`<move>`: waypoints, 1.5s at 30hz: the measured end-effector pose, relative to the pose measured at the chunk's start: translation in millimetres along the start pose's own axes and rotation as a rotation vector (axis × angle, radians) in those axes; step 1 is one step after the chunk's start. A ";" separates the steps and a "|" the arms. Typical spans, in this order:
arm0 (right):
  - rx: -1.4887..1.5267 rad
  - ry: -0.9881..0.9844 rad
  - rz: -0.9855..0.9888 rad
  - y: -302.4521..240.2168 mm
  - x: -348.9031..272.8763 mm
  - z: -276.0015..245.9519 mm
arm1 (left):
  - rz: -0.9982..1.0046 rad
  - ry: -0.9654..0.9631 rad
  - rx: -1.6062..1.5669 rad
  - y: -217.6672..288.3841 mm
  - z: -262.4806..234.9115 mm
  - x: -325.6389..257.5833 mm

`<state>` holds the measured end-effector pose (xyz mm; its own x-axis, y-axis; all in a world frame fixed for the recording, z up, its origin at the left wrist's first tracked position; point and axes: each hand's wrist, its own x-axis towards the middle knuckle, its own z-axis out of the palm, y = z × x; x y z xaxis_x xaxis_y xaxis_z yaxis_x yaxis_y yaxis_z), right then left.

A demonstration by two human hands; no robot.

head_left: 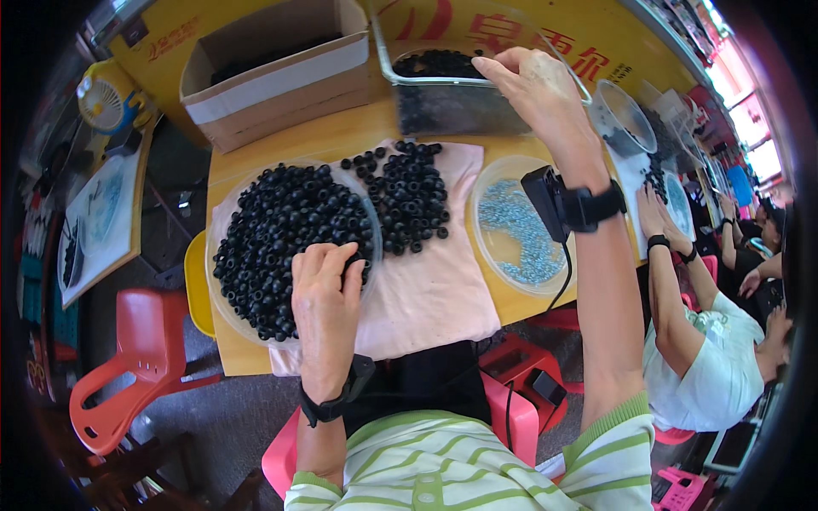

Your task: The person is manually inserting small silver-colored pins or components into black plastic beads or housings.

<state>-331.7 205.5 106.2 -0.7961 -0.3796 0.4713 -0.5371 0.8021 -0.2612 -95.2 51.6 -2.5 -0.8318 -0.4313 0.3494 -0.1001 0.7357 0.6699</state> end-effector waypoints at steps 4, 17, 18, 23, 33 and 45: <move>0.240 0.013 -0.108 -2.1 -55.4 -35.4 | 0.013 -0.020 -0.004 -2.9 2.1 0.0; 0.199 -0.230 0.029 32.1 -163.0 30.6 | -0.319 -0.029 -0.811 18.5 -13.9 -39.3; 0.191 -0.217 0.006 32.3 -163.8 33.9 | -0.339 -0.098 -0.861 22.9 -18.2 -44.8; 0.206 -0.239 0.040 34.4 -167.0 39.3 | -0.542 -0.245 -1.357 21.6 -5.7 -73.8; 0.439 -0.168 0.142 17.4 -177.5 -11.4 | -0.549 -0.284 -1.462 23.0 -10.4 -93.8; 1.269 -0.504 0.213 -52.2 -228.3 -31.5 | -0.595 -0.286 -1.483 30.3 -14.3 -91.3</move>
<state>-113.2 264.8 38.7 -0.7619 -0.6462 0.0442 -0.0603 0.0029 -0.9982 -14.5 105.8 -4.7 -0.9558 -0.2247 -0.1897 0.0172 -0.6866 0.7268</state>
